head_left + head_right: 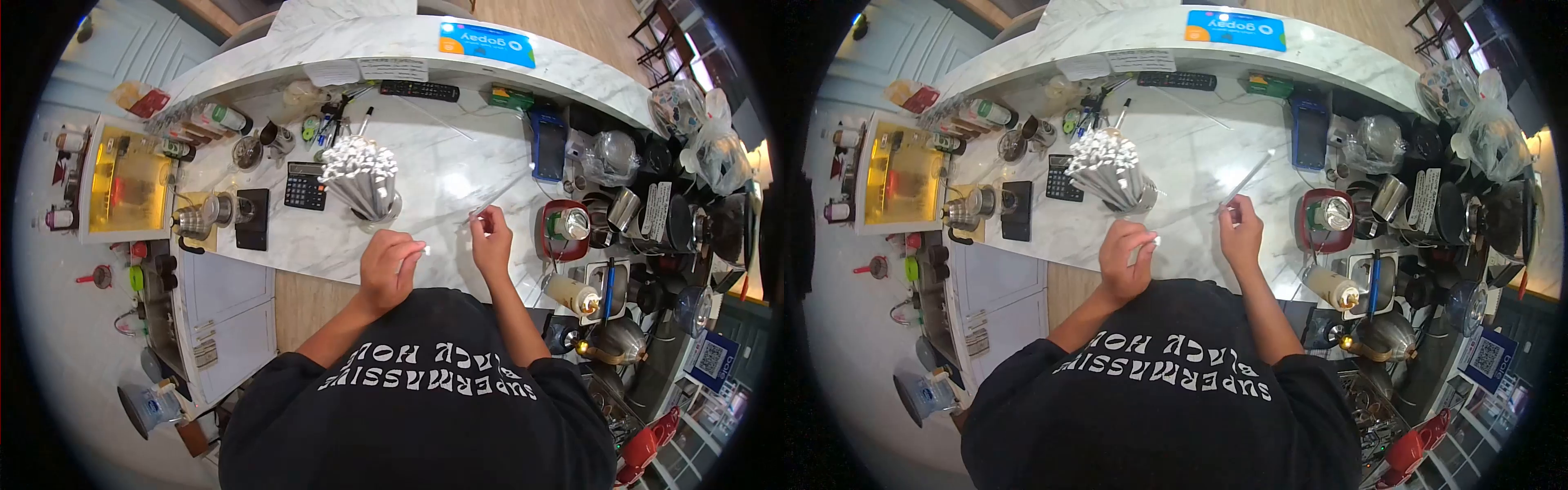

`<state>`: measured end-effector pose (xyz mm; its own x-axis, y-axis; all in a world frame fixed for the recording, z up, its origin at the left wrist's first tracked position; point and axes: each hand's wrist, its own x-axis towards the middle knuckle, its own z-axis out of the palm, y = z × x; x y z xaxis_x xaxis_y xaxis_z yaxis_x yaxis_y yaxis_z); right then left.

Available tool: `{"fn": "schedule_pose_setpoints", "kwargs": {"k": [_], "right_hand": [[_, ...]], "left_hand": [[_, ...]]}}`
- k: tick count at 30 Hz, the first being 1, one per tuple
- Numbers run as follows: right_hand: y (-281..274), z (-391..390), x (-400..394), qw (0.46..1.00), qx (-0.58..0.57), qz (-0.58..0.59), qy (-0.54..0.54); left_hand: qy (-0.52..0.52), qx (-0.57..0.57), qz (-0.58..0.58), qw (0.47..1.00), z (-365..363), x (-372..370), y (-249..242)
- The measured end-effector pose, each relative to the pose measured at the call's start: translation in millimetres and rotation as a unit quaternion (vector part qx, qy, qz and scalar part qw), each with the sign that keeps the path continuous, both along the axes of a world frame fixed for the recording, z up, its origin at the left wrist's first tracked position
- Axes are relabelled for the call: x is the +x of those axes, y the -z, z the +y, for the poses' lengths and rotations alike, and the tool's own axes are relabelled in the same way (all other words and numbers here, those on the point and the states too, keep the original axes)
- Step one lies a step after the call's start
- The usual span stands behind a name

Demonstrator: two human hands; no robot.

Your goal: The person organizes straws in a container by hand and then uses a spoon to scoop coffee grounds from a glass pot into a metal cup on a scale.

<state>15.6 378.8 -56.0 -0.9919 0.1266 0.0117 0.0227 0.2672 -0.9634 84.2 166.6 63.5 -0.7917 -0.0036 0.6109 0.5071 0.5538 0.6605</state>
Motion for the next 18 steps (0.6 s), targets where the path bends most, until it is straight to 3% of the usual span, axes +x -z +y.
{"fn": "schedule_pose_setpoints", "kwargs": {"k": [10, 18], "right_hand": [[-77, -95, 18, 0.991, 0.006, 0.058, -0.121], [-63, -146, 7, 0.989, 0.03, 0.066, -0.128]], "left_hand": [[-0.052, 0.102, 0.032, 0.993, -90, 28, -19], [-0.029, 0.18, 0.047, 0.982, -127, 16, -25]]}}
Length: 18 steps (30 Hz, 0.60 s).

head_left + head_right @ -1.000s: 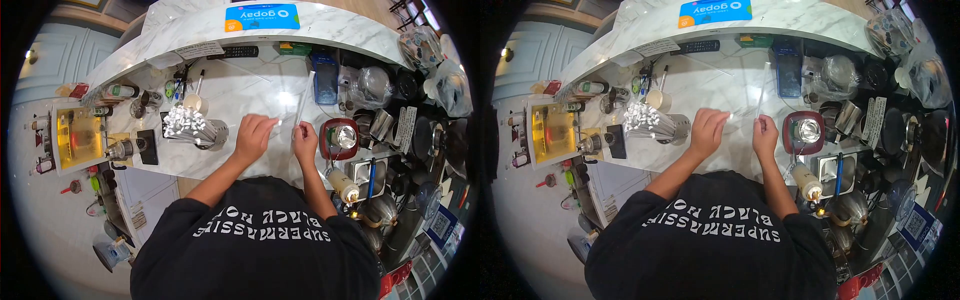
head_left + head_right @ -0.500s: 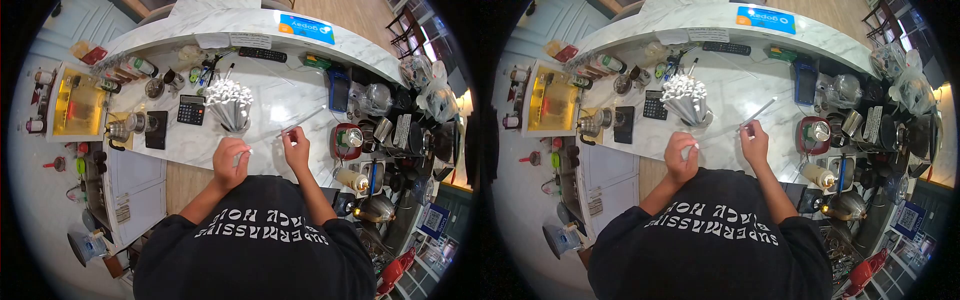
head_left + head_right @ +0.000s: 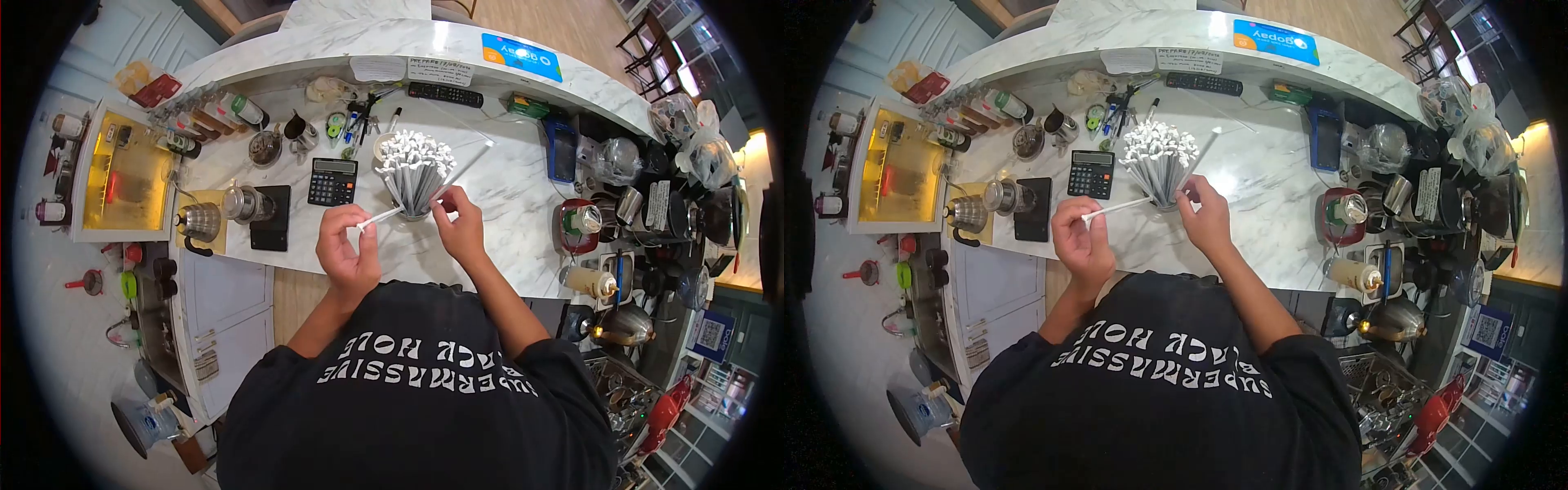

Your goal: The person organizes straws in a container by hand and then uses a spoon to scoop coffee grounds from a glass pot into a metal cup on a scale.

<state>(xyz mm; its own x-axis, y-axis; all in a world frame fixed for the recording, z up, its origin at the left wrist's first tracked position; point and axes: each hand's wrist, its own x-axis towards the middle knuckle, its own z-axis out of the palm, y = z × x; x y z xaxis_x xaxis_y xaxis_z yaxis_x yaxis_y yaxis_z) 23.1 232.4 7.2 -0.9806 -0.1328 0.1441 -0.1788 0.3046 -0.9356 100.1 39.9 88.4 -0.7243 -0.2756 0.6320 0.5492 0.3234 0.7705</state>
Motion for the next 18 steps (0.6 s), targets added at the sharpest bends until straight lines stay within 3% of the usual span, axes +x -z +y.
{"fn": "schedule_pose_setpoints", "kwargs": {"k": [8, 16, 18], "right_hand": [[4, -9, 5, 0.998, -0.005, 0.016, 0.065], [-23, -20, 3, 0.987, -0.056, 0.019, 0.15], [-28, -20, 3, 0.984, -0.053, 0.015, 0.17]], "left_hand": [[0.046, 0.036, -0.018, 0.998, -14, -26, 13], [0.058, -0.003, -0.096, 0.994, -18, -63, 47], [0.036, -0.06, -0.15, 0.986, -17, -67, 55]]}}
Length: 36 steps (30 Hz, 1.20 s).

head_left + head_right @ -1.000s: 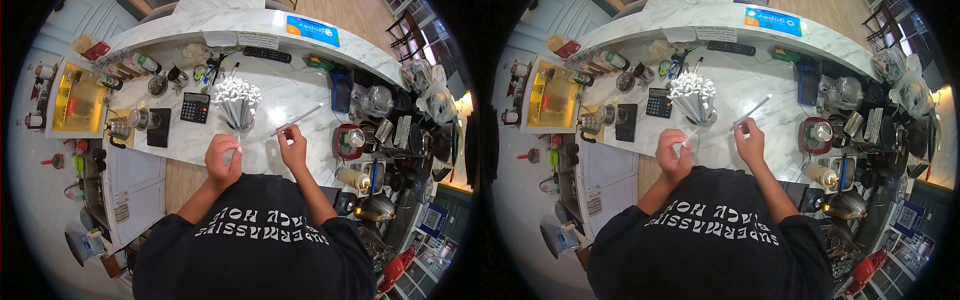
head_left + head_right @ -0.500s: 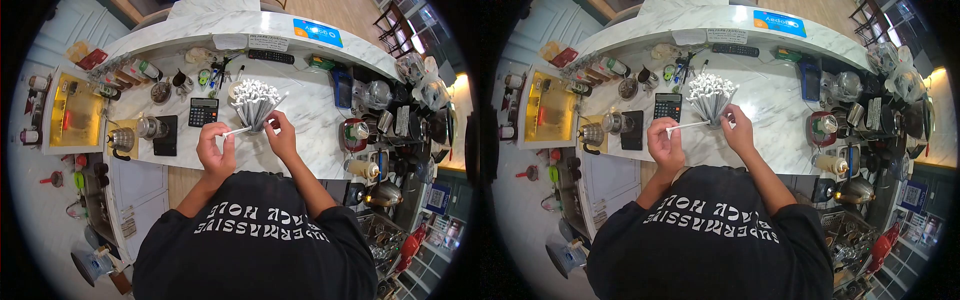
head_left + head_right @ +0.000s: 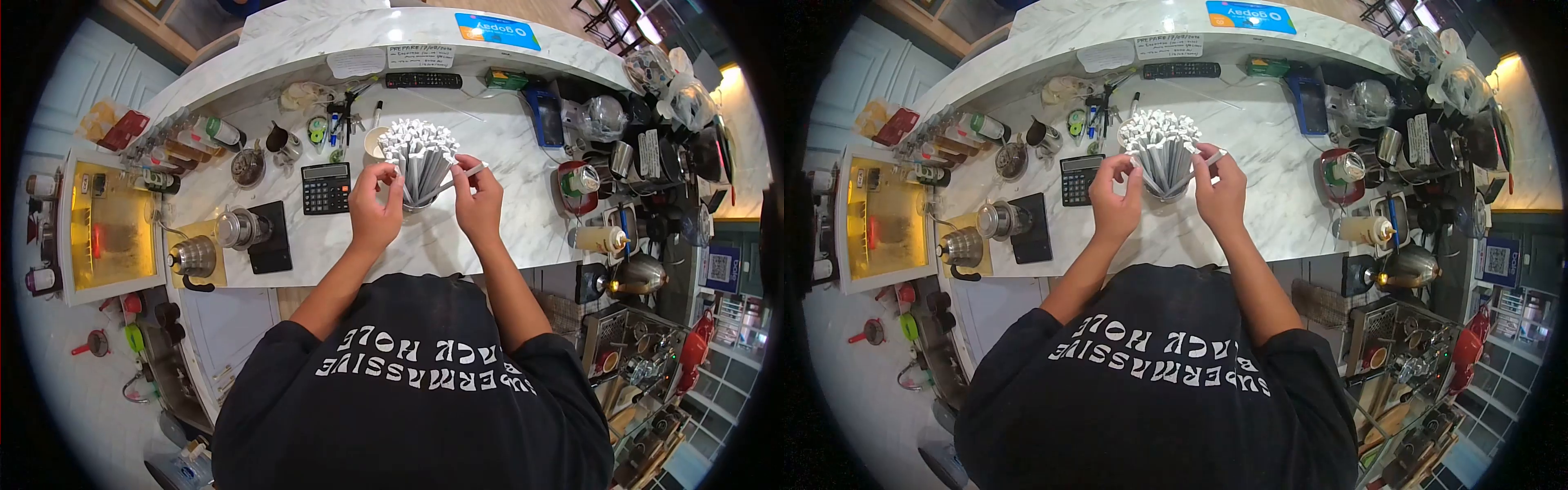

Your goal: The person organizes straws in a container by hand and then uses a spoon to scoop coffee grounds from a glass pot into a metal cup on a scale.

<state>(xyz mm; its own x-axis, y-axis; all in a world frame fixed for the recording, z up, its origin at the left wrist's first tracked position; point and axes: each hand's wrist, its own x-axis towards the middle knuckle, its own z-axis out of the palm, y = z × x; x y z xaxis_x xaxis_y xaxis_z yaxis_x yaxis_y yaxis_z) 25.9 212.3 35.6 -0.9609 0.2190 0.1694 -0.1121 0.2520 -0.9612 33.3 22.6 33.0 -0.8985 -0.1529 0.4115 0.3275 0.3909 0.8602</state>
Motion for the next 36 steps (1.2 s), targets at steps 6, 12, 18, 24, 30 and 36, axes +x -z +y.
{"fn": "schedule_pose_setpoints", "kwargs": {"k": [6, 12, 18, 24, 30, 36], "right_hand": [[-29, -2, 4, 0.98, 0.138, 0.146, 0.007], [-18, -12, 0, 0.978, 0.179, 0.102, -0.039], [0, -21, -1, 0.991, 0.116, 0.042, -0.046], [-5, -17, -6, 0.972, 0.152, 0.179, -0.006], [0, -11, -5, 0.964, 0.223, 0.139, -0.032], [-1, -12, -7, 0.969, 0.201, 0.137, -0.046]], "left_hand": [[-0.017, -0.048, 0.046, 0.998, 0, -6, 2], [0.012, -0.086, 0.112, 0.99, -7, -8, -1], [-0.008, -0.133, 0.142, 0.981, -14, -13, 1], [-0.02, -0.133, 0.15, 0.98, -16, -16, 3], [-0.027, -0.15, 0.149, 0.977, -16, -19, 13], [-0.03, -0.088, 0.107, 0.99, -16, -13, 9]]}}
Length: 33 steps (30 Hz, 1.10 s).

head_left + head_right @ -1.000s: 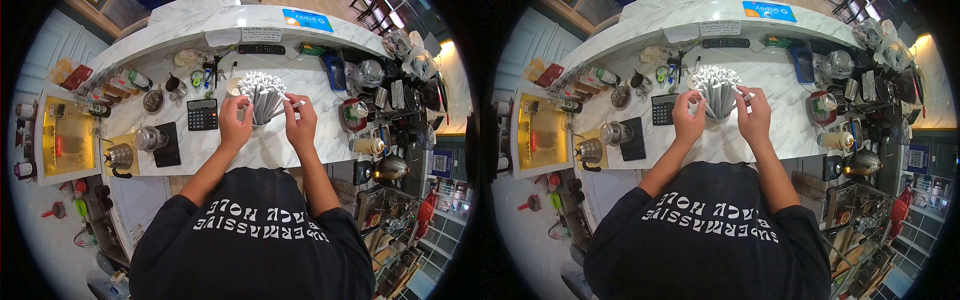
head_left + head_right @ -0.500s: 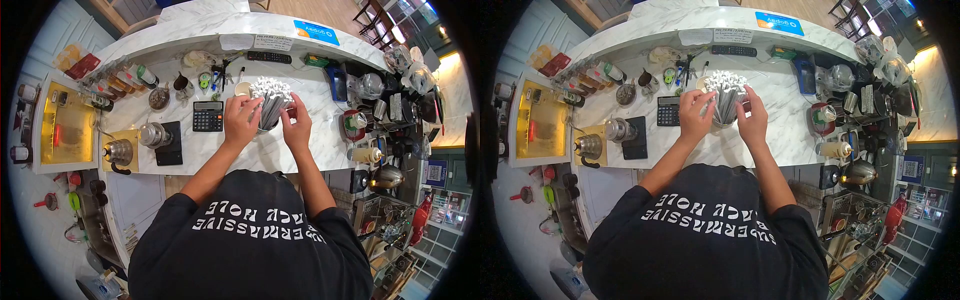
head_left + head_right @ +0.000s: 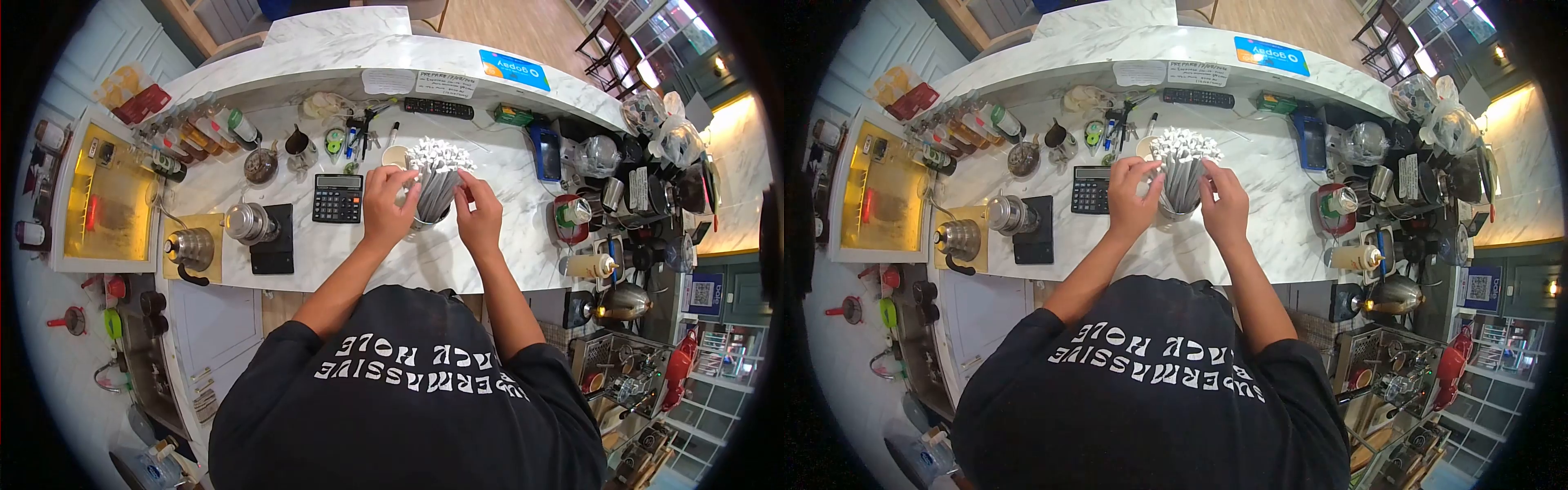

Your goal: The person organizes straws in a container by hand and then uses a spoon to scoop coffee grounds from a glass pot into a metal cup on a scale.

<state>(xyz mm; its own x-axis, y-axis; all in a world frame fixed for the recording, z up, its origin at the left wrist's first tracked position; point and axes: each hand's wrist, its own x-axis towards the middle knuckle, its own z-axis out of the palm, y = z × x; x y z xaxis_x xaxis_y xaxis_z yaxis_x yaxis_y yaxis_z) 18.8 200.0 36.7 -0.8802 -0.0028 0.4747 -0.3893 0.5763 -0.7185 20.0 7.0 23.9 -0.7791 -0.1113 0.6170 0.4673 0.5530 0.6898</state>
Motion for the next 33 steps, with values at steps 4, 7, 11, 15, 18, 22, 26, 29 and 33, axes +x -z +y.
{"fn": "schedule_pose_setpoints", "kwargs": {"k": [4, 7, 11, 15, 18, 22, 26, 29, 33], "right_hand": [[-5, 3, -4, 1.0, 0.009, 0.0, -0.012], [-7, 3, -5, 1.0, 0.002, 0.003, -0.022], [-6, 4, -6, 1.0, -0.008, -0.004, -0.023], [-2, 5, -4, 1.0, -0.012, -0.011, -0.017], [-5, 7, -3, 1.0, -0.013, -0.001, -0.013], [-1, 7, -2, 1.0, -0.018, -0.002, -0.012], [9, 6, -2, 1.0, -0.024, 0.013, -0.007], [10, 6, -2, 1.0, -0.021, -0.016, 0.001], [11, 5, -2, 1.0, -0.006, -0.008, -0.009]], "left_hand": [[-0.011, 0.047, -0.044, 0.998, 2, 4, -12], [-0.001, 0.092, -0.099, 0.991, 6, 5, -18], [0.017, 0.11, -0.114, 0.987, 9, 2, -18], [0.031, 0.151, -0.148, 0.977, 12, -3, -4], [0.036, 0.195, -0.143, 0.97, 13, -6, -1], [0.039, 0.192, -0.151, 0.969, 12, -7, 0], [0.045, 0.123, -0.142, 0.981, 10, -3, -4], [0.042, 0.061, -0.07, 0.995, 9, -3, -4], [0.043, 0.0, -0.029, 0.999, 5, -5, -1]]}}
